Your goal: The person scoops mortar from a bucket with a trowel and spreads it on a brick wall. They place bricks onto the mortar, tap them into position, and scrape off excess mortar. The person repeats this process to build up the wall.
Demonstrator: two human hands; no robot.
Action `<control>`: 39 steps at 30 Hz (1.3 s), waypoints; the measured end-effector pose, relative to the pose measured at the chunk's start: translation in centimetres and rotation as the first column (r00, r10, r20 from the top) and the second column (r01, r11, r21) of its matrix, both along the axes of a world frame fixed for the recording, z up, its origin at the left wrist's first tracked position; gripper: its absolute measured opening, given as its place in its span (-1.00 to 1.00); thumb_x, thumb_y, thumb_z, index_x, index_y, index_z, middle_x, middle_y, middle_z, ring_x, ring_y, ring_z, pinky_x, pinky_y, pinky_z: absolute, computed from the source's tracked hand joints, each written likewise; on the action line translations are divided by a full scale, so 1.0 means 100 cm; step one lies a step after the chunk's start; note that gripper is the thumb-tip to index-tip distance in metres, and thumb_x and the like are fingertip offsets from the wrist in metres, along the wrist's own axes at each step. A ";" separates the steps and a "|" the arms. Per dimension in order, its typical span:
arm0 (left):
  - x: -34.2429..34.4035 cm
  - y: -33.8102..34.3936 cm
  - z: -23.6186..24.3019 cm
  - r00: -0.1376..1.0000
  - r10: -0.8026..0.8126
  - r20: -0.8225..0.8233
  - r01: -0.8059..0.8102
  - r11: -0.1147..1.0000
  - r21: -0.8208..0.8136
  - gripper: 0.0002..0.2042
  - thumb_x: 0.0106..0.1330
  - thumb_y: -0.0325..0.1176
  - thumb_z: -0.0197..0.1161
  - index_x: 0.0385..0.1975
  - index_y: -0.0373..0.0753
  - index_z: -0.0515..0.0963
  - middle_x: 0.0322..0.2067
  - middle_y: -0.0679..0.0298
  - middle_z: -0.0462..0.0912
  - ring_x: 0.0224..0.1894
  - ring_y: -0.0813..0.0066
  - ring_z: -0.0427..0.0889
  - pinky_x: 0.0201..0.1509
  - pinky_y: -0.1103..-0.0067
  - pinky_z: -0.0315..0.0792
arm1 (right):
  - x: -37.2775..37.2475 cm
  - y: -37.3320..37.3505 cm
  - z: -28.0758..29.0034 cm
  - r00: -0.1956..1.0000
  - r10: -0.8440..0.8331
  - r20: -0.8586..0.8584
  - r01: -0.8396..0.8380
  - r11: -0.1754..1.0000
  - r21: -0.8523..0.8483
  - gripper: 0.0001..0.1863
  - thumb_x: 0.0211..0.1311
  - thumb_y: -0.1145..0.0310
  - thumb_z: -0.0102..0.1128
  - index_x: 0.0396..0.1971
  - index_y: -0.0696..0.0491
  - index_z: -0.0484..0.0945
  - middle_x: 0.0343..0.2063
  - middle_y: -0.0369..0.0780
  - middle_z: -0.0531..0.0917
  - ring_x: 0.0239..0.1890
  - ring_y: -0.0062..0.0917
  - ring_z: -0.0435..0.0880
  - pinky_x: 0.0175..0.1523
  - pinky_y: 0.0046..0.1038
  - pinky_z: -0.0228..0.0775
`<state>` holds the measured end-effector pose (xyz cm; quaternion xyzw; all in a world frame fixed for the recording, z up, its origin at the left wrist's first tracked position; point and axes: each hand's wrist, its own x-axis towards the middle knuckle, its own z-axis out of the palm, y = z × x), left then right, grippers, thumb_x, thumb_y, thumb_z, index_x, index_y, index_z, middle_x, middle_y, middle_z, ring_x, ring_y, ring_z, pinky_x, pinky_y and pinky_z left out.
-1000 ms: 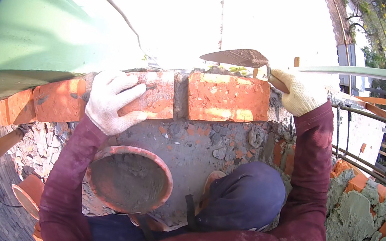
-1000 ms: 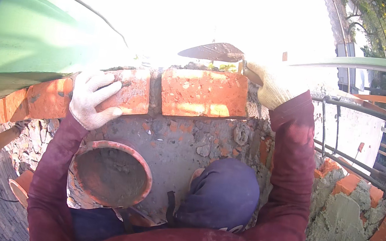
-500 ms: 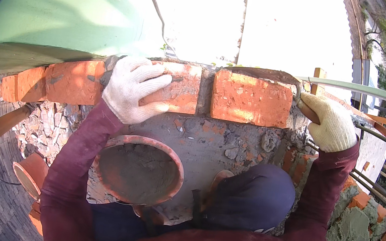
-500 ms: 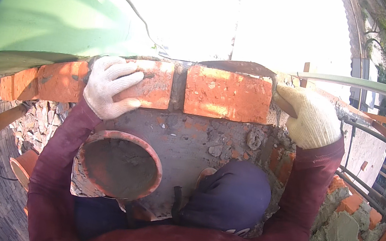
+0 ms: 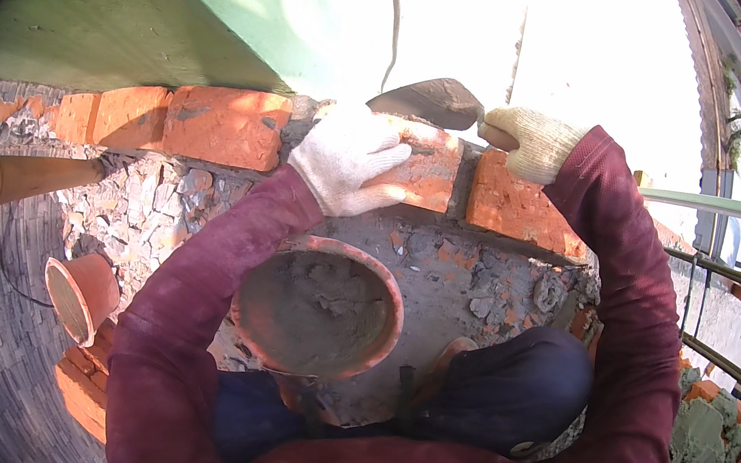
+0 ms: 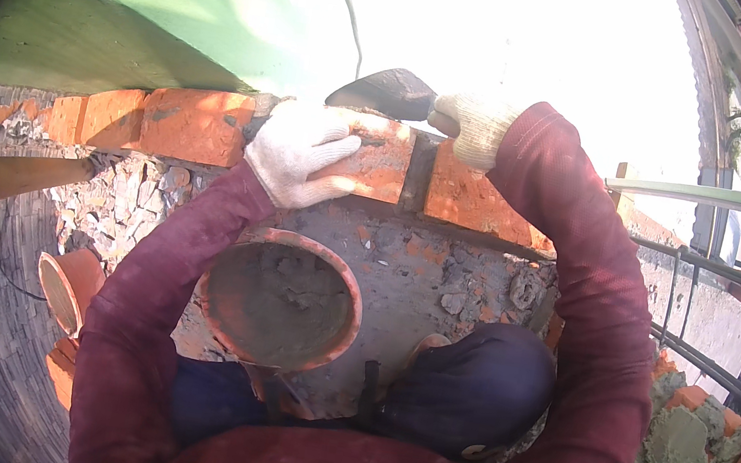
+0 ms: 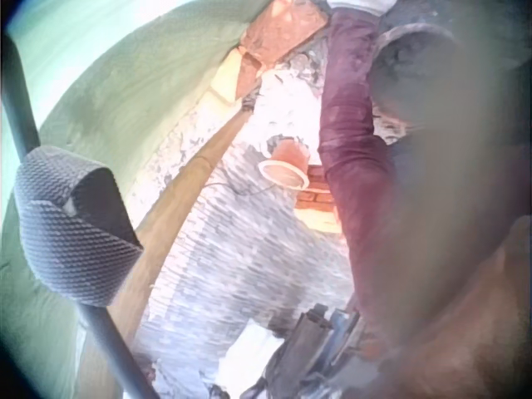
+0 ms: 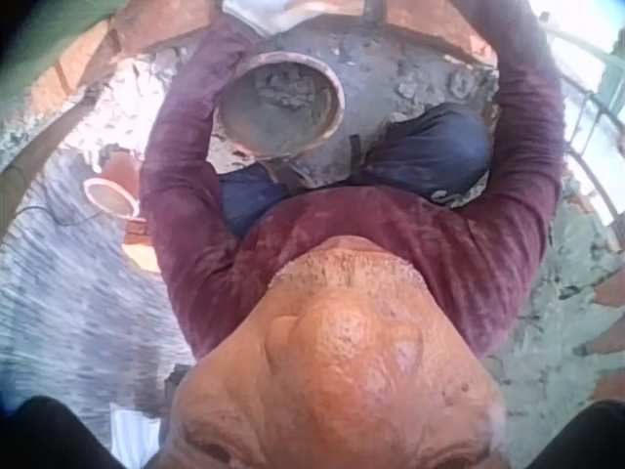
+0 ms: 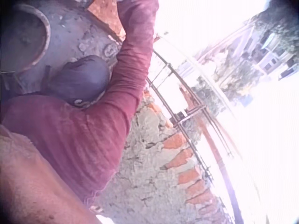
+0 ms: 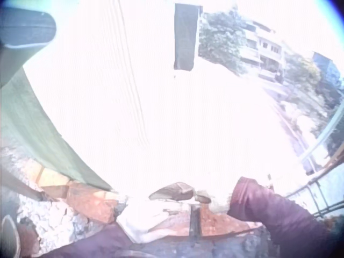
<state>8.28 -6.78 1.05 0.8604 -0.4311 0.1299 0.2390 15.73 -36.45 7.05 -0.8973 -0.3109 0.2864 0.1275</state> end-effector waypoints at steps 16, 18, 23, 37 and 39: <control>-0.016 -0.002 -0.009 0.993 0.105 0.060 -0.106 0.994 0.025 -0.51 0.23 0.12 0.36 -0.10 -0.20 0.64 0.14 0.35 0.64 0.09 0.30 0.62 0.18 0.30 0.41 | -0.074 0.001 0.053 0.966 -0.106 0.236 0.078 0.989 0.126 -0.61 -0.03 0.62 0.07 -0.11 0.18 0.60 -0.41 -0.08 0.62 -0.33 -0.31 0.65 -0.13 -0.34 0.46; -0.022 0.003 -0.004 0.982 0.141 0.129 -0.151 0.985 0.078 -0.49 0.29 0.17 0.29 -0.14 -0.22 0.65 0.09 0.34 0.65 0.06 0.27 0.63 0.24 0.26 0.42 | -0.090 -0.002 0.083 0.967 -0.139 0.211 0.131 0.990 0.049 -0.44 -0.06 0.62 0.07 0.07 0.21 0.58 -0.28 -0.04 0.68 -0.18 -0.35 0.70 0.03 -0.38 0.50; -0.020 0.041 0.025 0.961 0.165 -0.223 -0.108 0.963 0.248 -0.65 0.43 -0.07 0.23 0.05 -0.11 0.69 -0.02 0.16 0.72 0.01 0.16 0.69 0.17 0.28 0.52 | -0.118 -0.012 0.095 0.932 -0.327 0.155 0.296 0.936 0.192 -0.32 -0.09 0.61 0.08 0.20 0.24 0.52 -0.11 -0.04 0.71 0.06 -0.41 0.70 0.24 -0.42 0.45; 0.000 0.139 0.075 0.799 0.223 -0.558 -0.118 0.969 0.219 -0.63 0.47 -0.22 0.21 0.19 -0.20 0.63 0.06 0.18 0.74 0.13 0.35 0.66 0.32 0.48 0.42 | -0.229 -0.072 0.062 0.902 -0.408 0.141 0.389 0.910 0.148 -0.39 0.09 0.35 0.31 0.20 0.18 0.53 -0.10 -0.04 0.70 -0.03 -0.35 0.70 0.12 -0.39 0.50; -0.014 0.114 0.065 0.816 0.206 -0.540 -0.078 0.965 0.250 -0.59 0.47 -0.12 0.19 0.22 -0.14 0.60 0.08 0.12 0.72 0.13 0.23 0.66 0.28 0.44 0.46 | -0.248 -0.064 0.025 0.911 -0.391 0.132 0.381 0.920 0.096 -0.43 0.17 0.29 0.34 0.19 0.16 0.55 -0.06 -0.03 0.71 0.00 -0.30 0.70 0.13 -0.35 0.50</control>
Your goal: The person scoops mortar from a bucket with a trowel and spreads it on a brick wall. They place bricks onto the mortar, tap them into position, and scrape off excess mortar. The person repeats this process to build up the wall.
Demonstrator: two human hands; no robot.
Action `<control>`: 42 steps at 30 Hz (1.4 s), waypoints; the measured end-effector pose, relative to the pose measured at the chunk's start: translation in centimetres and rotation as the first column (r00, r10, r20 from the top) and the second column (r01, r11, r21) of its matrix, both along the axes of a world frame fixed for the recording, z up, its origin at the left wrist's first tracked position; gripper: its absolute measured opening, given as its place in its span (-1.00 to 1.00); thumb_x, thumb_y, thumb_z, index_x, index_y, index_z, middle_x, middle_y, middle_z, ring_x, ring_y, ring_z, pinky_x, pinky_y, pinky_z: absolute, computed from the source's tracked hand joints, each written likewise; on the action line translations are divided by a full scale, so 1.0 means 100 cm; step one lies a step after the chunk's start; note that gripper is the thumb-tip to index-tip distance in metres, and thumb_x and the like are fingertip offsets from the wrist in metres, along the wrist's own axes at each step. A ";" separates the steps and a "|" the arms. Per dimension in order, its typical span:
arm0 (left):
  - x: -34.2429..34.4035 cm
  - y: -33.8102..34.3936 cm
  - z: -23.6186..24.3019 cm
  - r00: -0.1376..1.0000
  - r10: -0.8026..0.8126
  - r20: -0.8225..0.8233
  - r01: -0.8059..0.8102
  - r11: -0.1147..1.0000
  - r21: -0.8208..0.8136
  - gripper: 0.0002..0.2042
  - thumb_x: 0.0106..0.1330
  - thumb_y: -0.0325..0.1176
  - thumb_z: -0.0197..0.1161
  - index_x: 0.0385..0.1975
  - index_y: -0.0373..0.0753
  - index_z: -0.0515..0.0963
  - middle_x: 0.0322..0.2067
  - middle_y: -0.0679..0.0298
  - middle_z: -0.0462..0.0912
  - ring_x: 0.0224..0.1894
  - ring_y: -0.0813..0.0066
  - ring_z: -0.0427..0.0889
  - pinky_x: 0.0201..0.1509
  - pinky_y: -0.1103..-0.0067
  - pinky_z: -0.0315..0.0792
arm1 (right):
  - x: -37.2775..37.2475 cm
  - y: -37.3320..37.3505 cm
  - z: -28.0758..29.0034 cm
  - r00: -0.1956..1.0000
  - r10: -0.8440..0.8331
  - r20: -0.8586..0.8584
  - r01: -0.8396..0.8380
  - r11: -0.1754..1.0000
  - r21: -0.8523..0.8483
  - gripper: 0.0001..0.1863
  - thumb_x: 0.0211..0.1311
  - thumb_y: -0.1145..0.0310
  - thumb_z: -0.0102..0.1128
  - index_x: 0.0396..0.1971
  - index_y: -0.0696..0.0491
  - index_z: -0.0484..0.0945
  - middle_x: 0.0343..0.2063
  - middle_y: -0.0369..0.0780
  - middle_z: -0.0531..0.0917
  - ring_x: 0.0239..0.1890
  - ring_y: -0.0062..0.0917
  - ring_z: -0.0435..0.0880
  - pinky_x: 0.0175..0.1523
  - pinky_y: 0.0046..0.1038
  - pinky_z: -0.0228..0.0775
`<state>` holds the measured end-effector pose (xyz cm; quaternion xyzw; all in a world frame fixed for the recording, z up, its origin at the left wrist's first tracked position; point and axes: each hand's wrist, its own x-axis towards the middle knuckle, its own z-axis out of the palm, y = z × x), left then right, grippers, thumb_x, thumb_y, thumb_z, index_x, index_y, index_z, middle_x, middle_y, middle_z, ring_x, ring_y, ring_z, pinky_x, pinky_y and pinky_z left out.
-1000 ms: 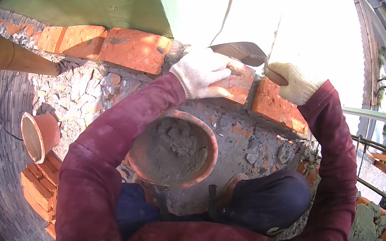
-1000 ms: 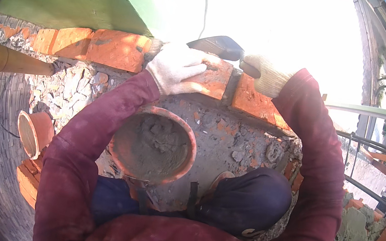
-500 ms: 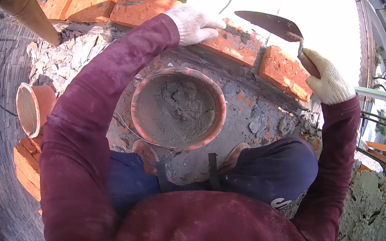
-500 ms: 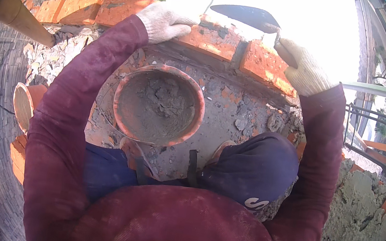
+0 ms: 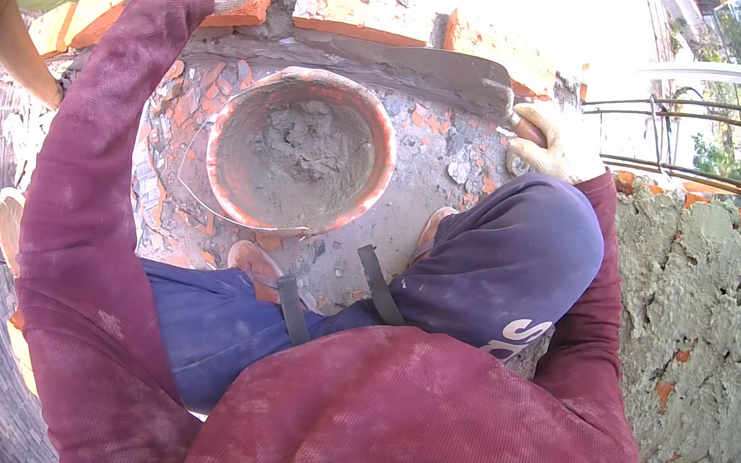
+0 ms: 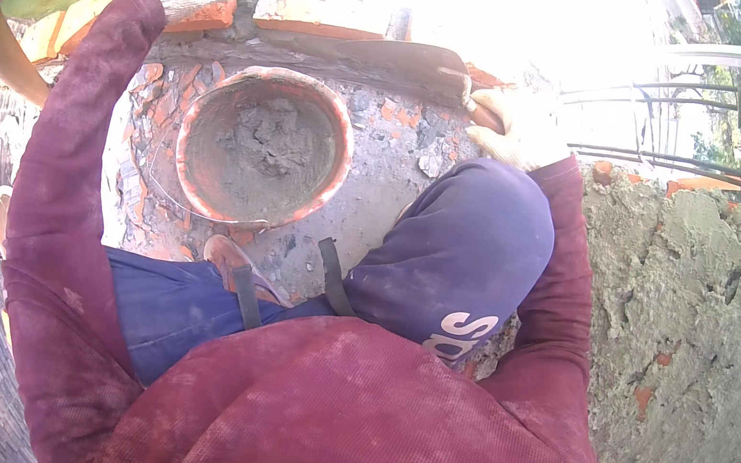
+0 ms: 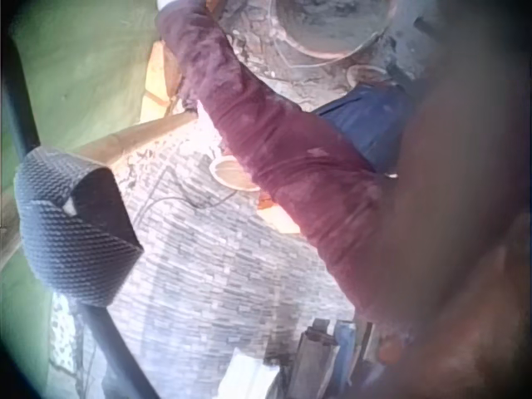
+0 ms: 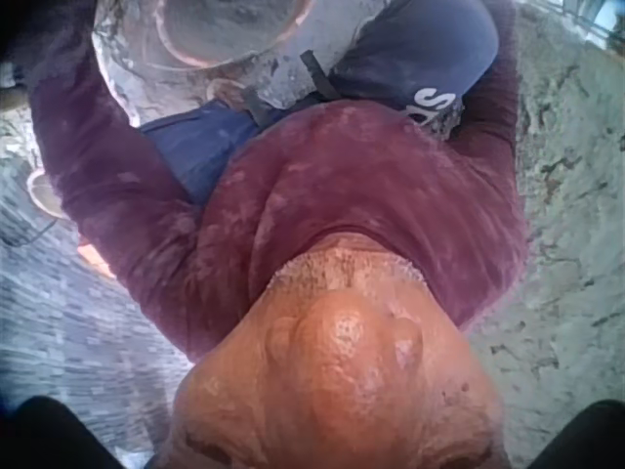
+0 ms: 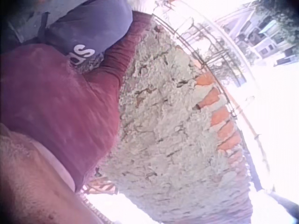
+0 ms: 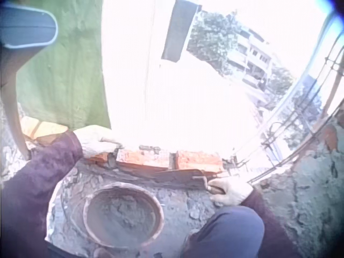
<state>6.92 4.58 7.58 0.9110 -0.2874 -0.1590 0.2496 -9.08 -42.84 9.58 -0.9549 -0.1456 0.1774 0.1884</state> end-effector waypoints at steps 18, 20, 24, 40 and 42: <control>-0.022 -0.150 -0.008 0.980 -0.164 0.110 0.143 0.973 0.180 -0.52 0.51 -0.03 0.08 0.36 -0.04 0.46 0.29 0.17 0.54 0.33 0.12 0.47 0.46 0.28 0.29 | -0.047 -0.068 -0.050 0.894 -0.341 0.290 0.306 0.939 0.160 -0.51 0.19 0.21 0.41 0.14 -0.03 0.66 -0.08 -0.10 0.74 0.00 -0.25 0.74 0.13 -0.31 0.57; -0.024 -0.190 -0.008 0.973 -0.203 0.106 0.171 0.953 0.250 -0.50 0.55 0.00 0.00 0.41 -0.02 0.42 0.39 0.17 0.44 0.39 0.10 0.40 0.49 0.25 0.25 | -0.053 -0.065 -0.056 0.898 -0.384 0.215 0.382 0.923 0.052 -0.52 0.14 0.22 0.44 0.11 -0.08 0.68 -0.22 -0.17 0.73 -0.09 -0.29 0.74 0.03 -0.30 0.59; -0.017 -0.240 -0.026 0.954 -0.284 0.096 0.245 0.924 0.294 -0.45 0.54 0.06 0.03 0.46 0.04 0.35 0.47 0.17 0.33 0.50 0.07 0.25 0.57 0.18 0.13 | -0.049 -0.070 -0.068 0.920 -0.095 0.380 0.160 0.977 -0.143 -0.61 0.10 0.26 0.46 -0.03 -0.07 0.69 -0.33 -0.18 0.68 -0.20 -0.30 0.71 -0.10 -0.26 0.55; 0.005 -0.254 -0.066 0.963 -0.248 0.109 0.241 0.967 0.079 -0.25 0.07 0.06 0.56 0.36 0.21 0.51 0.43 0.01 0.31 0.49 -0.10 0.24 0.54 0.08 0.17 | -0.074 -0.044 -0.071 0.571 -0.603 0.557 0.582 0.776 0.243 -0.50 0.17 0.43 0.41 0.13 0.13 0.51 -0.21 -0.08 0.61 -0.18 -0.18 0.69 -0.08 -0.29 0.56; 0.004 -0.251 -0.067 0.966 -0.226 0.123 0.220 0.974 0.061 -0.25 0.07 0.06 0.57 0.35 0.20 0.51 0.43 0.01 0.31 0.48 -0.09 0.25 0.54 0.08 0.18 | -0.045 -0.042 -0.062 0.592 -0.552 0.587 0.546 0.810 0.211 -0.44 0.16 0.48 0.42 0.19 0.16 0.49 -0.21 -0.05 0.61 -0.16 -0.15 0.69 -0.06 -0.28 0.56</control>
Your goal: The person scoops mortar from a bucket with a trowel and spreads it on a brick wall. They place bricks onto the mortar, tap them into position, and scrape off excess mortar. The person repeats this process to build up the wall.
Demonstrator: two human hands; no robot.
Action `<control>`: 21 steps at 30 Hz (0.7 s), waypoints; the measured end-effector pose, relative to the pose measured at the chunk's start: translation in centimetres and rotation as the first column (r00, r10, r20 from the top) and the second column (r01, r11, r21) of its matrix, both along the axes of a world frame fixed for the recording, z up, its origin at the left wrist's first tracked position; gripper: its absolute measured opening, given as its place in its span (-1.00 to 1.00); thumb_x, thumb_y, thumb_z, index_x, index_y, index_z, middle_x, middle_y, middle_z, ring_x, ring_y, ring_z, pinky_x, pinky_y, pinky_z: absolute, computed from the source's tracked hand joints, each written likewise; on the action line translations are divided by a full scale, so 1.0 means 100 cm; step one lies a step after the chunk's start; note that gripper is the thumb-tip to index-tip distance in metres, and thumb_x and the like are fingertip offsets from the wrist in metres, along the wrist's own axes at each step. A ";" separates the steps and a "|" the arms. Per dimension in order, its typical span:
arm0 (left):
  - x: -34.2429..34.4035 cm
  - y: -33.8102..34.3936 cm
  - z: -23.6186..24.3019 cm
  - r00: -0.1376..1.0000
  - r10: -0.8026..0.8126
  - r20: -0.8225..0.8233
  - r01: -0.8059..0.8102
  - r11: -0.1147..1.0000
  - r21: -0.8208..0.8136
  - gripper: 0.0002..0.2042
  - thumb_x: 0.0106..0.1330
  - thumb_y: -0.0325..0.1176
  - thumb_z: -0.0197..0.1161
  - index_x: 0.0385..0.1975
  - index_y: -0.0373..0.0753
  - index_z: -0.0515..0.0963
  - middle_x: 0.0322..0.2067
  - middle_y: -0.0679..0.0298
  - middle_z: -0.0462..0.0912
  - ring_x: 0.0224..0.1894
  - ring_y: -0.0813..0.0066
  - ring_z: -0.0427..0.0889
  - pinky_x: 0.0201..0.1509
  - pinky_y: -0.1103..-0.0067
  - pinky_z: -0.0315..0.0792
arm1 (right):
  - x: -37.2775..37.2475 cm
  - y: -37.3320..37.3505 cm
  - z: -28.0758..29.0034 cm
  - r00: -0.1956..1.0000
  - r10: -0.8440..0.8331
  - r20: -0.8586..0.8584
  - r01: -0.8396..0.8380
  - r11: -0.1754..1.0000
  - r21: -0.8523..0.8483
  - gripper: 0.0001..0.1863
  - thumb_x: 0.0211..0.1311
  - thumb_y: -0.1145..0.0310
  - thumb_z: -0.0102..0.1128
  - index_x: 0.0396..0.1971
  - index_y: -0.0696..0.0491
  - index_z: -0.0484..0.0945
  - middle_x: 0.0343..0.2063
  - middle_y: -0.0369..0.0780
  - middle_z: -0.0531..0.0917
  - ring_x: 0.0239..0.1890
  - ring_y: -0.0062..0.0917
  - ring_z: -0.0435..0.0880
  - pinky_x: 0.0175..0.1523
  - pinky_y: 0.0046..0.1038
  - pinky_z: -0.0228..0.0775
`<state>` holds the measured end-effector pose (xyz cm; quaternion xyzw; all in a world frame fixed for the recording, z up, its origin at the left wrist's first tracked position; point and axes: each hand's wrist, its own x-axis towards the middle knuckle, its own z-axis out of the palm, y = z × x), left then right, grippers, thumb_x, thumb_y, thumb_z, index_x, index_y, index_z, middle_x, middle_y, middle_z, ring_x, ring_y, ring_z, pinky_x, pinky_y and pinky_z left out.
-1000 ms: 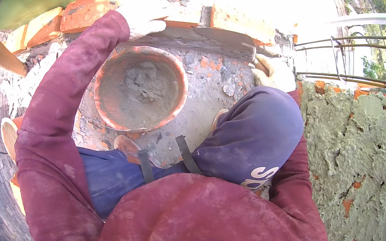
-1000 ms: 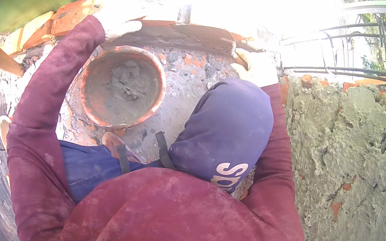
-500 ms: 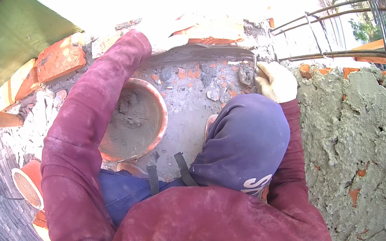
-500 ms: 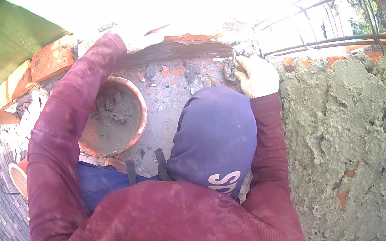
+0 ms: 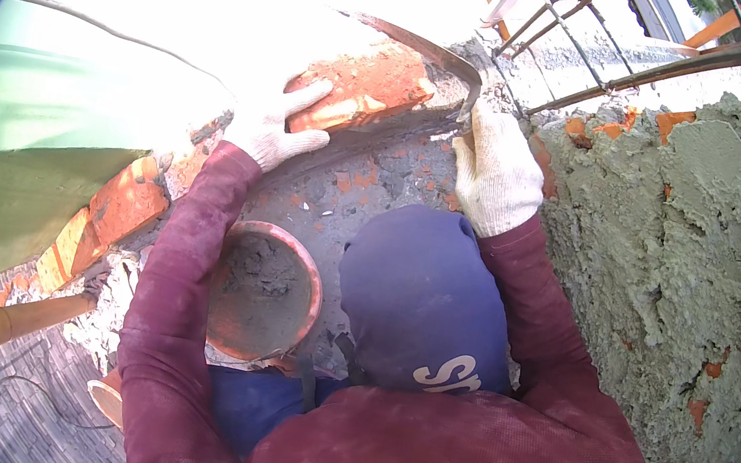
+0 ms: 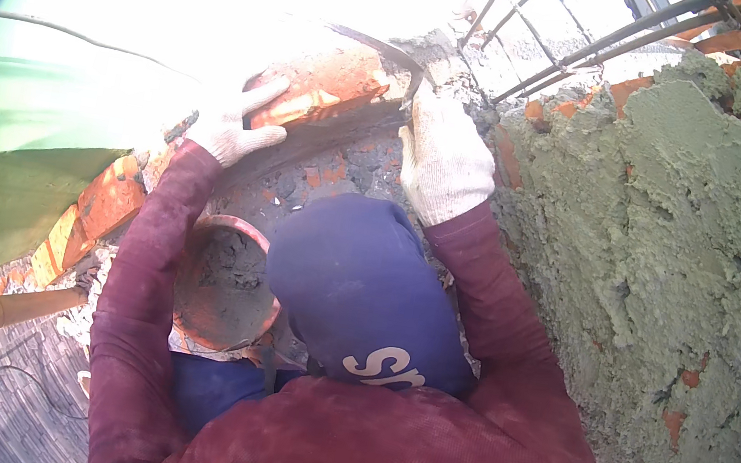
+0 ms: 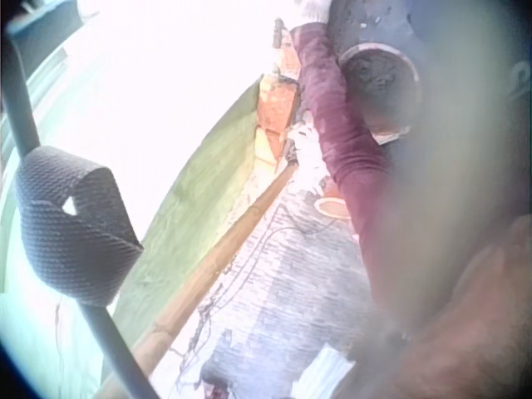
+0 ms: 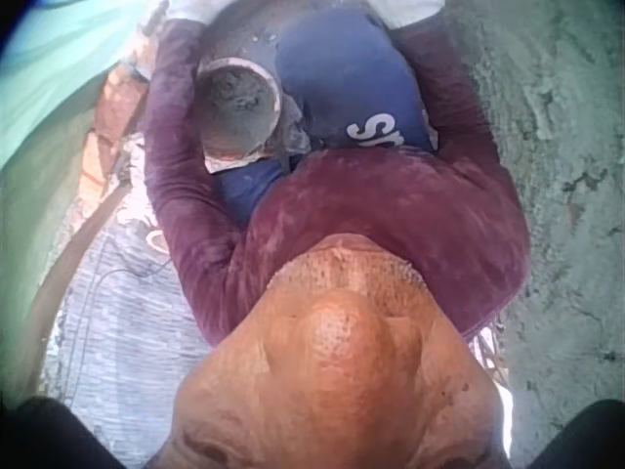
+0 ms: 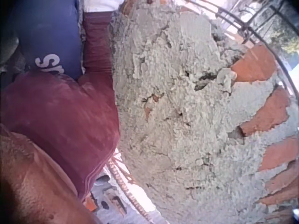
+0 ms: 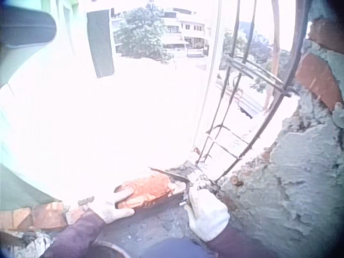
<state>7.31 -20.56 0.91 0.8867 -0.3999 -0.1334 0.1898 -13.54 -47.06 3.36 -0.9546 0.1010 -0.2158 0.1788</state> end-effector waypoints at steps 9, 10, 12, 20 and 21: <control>0.005 0.001 -0.022 0.988 -0.061 0.143 0.061 0.998 0.001 -0.26 0.16 0.13 0.49 0.39 0.18 0.47 0.44 0.07 0.32 0.45 -0.01 0.33 0.52 0.17 0.25 | 0.028 0.002 -0.012 0.950 0.153 -0.272 -0.172 0.984 -0.049 -0.51 0.25 0.39 0.29 0.18 0.11 0.44 -0.20 0.01 0.65 -0.13 -0.08 0.70 -0.04 -0.12 0.56; 0.006 0.002 -0.025 0.998 -0.056 -0.022 0.055 0.998 -0.036 -0.26 0.20 0.02 0.49 0.42 0.11 0.42 0.46 0.11 0.33 0.47 -0.02 0.32 0.54 0.19 0.24 | 0.031 -0.001 -0.011 0.933 0.165 -0.321 -0.193 0.980 -0.055 -0.48 0.26 0.41 0.28 0.22 0.13 0.44 -0.14 0.04 0.66 -0.09 -0.03 0.69 0.01 -0.12 0.55; 0.000 0.010 -0.020 0.994 -0.098 0.043 0.102 0.988 -0.116 -0.19 0.15 0.18 0.44 0.44 0.08 0.40 0.44 -0.01 0.32 0.43 -0.02 0.37 0.50 0.22 0.27 | 0.030 -0.004 0.006 0.942 0.211 -0.262 -0.202 0.977 0.062 -0.48 0.28 0.43 0.28 0.23 0.20 0.46 -0.01 0.13 0.65 0.03 -0.02 0.69 0.13 -0.18 0.54; -0.079 0.156 0.143 0.935 -0.096 -0.342 0.171 0.965 0.197 -0.29 0.40 0.29 0.13 0.43 -0.02 0.41 0.37 0.12 0.48 0.41 0.05 0.42 0.46 0.14 0.26 | 0.090 0.056 0.161 0.574 0.513 -0.638 -0.531 0.826 0.187 -0.42 0.43 0.35 0.25 0.34 0.29 0.37 0.25 0.06 0.57 0.27 -0.22 0.60 0.35 -0.26 0.43; -0.103 0.190 0.161 0.940 0.004 -0.342 0.024 0.997 0.076 -0.33 0.41 0.26 0.14 0.39 -0.04 0.46 0.31 0.10 0.54 0.36 0.07 0.47 0.42 0.19 0.31 | 0.101 0.080 0.172 0.473 0.603 -0.643 -0.588 0.759 0.280 -0.46 0.44 0.37 0.23 0.32 0.31 0.39 0.26 0.05 0.56 0.28 -0.23 0.60 0.34 -0.28 0.44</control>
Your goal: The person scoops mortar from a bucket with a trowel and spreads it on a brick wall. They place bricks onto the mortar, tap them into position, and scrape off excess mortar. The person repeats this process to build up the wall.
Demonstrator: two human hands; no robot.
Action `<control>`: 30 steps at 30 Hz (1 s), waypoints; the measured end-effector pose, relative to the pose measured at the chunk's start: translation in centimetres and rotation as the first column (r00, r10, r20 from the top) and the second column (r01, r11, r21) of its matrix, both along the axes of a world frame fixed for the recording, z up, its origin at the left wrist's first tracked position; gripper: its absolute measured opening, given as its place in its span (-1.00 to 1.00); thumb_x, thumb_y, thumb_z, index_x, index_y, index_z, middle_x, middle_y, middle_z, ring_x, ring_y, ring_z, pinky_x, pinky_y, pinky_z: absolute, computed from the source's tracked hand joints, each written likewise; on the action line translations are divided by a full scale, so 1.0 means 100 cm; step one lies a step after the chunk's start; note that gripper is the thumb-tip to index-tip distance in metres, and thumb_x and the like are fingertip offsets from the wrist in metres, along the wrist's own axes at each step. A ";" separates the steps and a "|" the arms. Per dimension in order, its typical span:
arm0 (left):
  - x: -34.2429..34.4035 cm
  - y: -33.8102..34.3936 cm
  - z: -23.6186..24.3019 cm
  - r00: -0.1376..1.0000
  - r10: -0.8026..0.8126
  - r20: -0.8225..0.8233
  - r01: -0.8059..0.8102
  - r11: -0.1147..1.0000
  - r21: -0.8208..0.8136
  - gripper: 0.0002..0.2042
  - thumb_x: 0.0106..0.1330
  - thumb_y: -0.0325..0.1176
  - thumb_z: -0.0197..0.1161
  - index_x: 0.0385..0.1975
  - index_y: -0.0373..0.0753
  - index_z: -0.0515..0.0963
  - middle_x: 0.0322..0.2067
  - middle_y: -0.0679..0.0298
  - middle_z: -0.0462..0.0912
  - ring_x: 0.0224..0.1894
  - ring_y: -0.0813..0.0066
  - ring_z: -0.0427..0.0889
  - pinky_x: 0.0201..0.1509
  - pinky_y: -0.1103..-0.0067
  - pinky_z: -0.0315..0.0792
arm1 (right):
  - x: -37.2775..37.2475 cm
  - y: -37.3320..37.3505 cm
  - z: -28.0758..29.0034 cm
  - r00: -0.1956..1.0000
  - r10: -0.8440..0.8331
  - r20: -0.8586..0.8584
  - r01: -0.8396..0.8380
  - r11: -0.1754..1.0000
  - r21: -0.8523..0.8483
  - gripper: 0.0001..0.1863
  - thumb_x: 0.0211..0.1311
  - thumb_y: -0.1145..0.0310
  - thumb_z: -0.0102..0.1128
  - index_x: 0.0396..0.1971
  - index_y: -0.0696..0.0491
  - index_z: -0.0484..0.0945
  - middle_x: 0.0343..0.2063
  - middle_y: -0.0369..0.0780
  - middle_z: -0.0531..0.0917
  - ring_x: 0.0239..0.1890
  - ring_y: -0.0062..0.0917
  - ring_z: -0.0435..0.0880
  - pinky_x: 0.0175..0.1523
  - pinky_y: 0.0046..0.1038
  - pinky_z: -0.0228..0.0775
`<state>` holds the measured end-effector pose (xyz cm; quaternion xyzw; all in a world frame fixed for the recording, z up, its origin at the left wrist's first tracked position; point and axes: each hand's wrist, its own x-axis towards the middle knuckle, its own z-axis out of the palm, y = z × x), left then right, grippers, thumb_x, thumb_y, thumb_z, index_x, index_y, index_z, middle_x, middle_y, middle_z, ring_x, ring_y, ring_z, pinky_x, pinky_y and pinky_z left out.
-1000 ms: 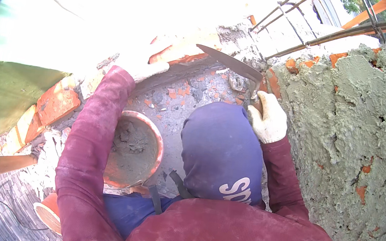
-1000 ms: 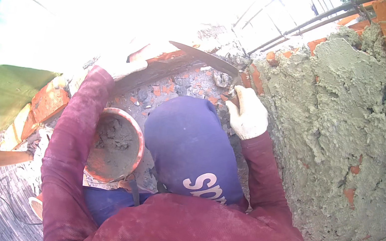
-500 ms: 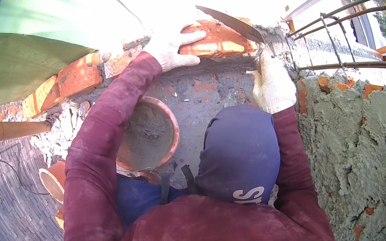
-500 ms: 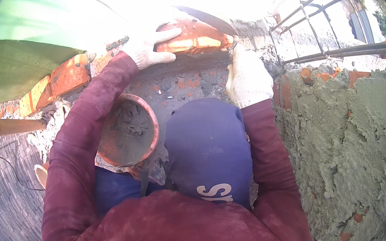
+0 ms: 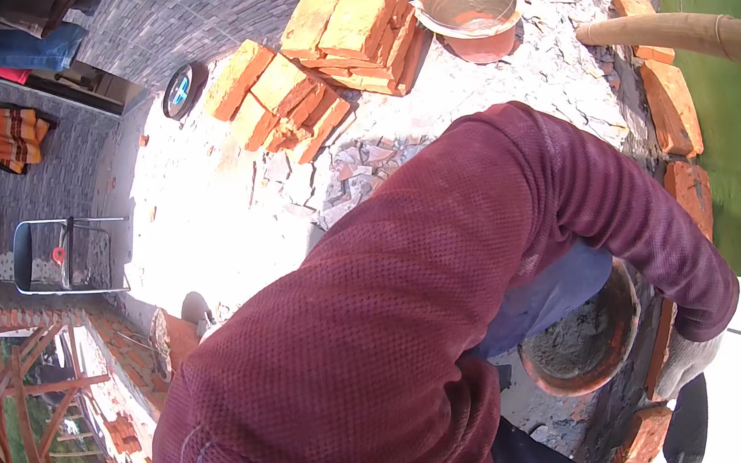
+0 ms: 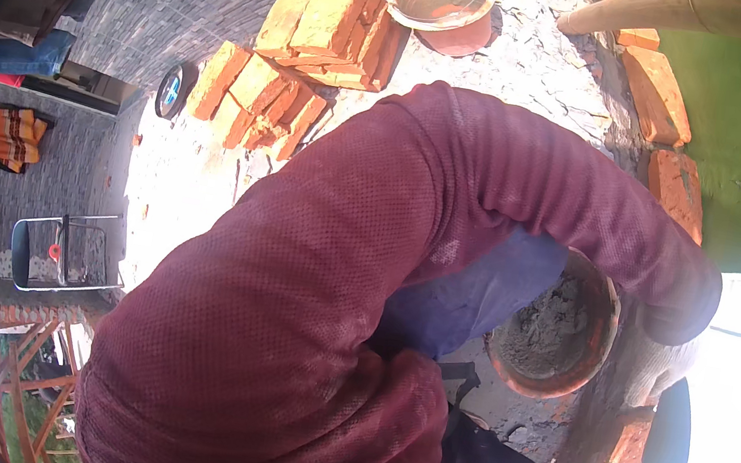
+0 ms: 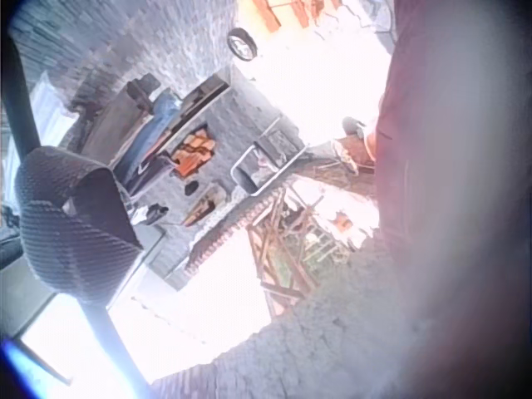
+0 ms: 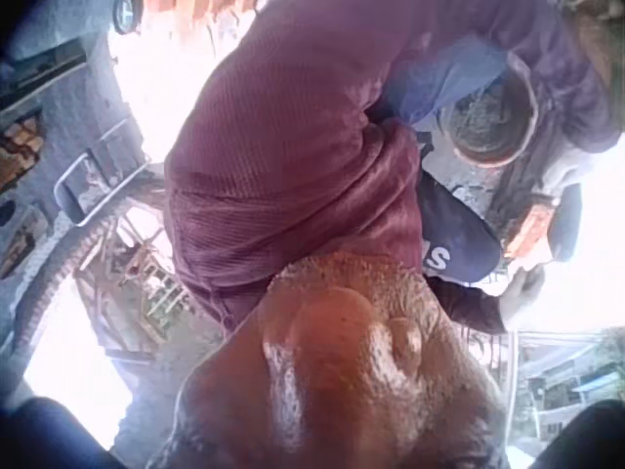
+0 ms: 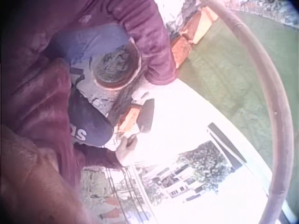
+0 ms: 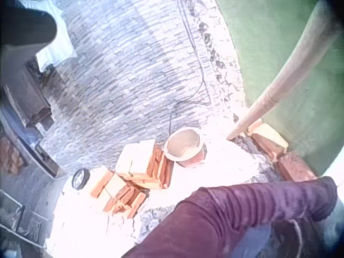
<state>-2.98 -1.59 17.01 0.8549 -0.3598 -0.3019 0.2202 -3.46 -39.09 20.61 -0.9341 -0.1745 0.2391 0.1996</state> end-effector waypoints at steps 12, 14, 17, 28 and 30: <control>-0.664 0.284 -0.061 -0.972 -0.107 0.207 -0.063 -0.734 -0.676 -0.12 0.23 0.03 0.47 0.38 -0.51 0.32 0.31 -0.21 0.47 0.33 0.02 0.52 0.39 0.37 0.39 | 0.046 0.209 -0.057 0.617 0.777 -0.119 -0.745 0.530 -0.405 -0.68 -0.10 0.29 0.36 -0.29 0.09 0.67 -0.38 -0.04 0.74 -0.27 -0.10 0.75 -0.16 -0.17 0.56; -0.759 0.297 -0.066 -0.972 -0.117 -0.205 0.222 -0.745 -0.629 0.00 0.22 0.38 0.30 0.51 -0.24 0.25 0.48 -0.04 0.27 0.50 0.15 0.26 0.51 0.33 0.15 | 0.047 0.217 -0.066 0.642 0.726 -0.247 -0.756 0.546 -0.362 -0.62 -0.12 0.30 0.36 -0.21 0.10 0.69 -0.36 -0.08 0.76 -0.27 -0.20 0.78 -0.15 -0.22 0.58; -0.804 0.313 -0.114 -0.894 -0.274 -0.356 0.406 -0.831 -0.380 0.03 0.20 0.50 0.15 0.55 -0.09 0.14 0.52 0.10 0.19 0.53 0.13 0.17 0.49 0.06 0.05 | 0.051 0.219 -0.077 0.660 0.656 -0.366 -0.750 0.548 -0.370 -0.55 -0.14 0.34 0.38 -0.13 0.10 0.71 -0.35 -0.14 0.79 -0.26 -0.33 0.80 -0.14 -0.27 0.59; -0.769 0.328 -0.132 -0.725 0.010 -0.689 0.482 -0.708 -0.517 -0.48 0.34 -0.05 0.41 0.25 -0.07 0.50 0.10 0.20 0.69 0.06 0.18 0.68 0.10 0.17 0.56 | 0.055 0.209 -0.055 0.710 0.677 -0.191 -0.696 0.638 -0.329 -0.71 -0.30 0.40 0.33 -0.52 0.19 0.46 -0.63 -0.16 0.48 -0.55 -0.37 0.45 -0.37 -0.33 0.33; -0.760 0.327 -0.122 -0.744 -0.040 -0.667 0.510 -0.679 -0.528 -0.53 0.37 -0.16 0.41 0.22 -0.12 0.52 0.07 0.21 0.69 0.06 0.21 0.68 0.07 0.31 0.59 | 0.051 0.210 -0.053 0.753 0.639 -0.160 -0.656 0.705 -0.269 -0.72 -0.30 0.42 0.29 -0.52 0.18 0.42 -0.66 -0.18 0.42 -0.58 -0.38 0.39 -0.39 -0.34 0.28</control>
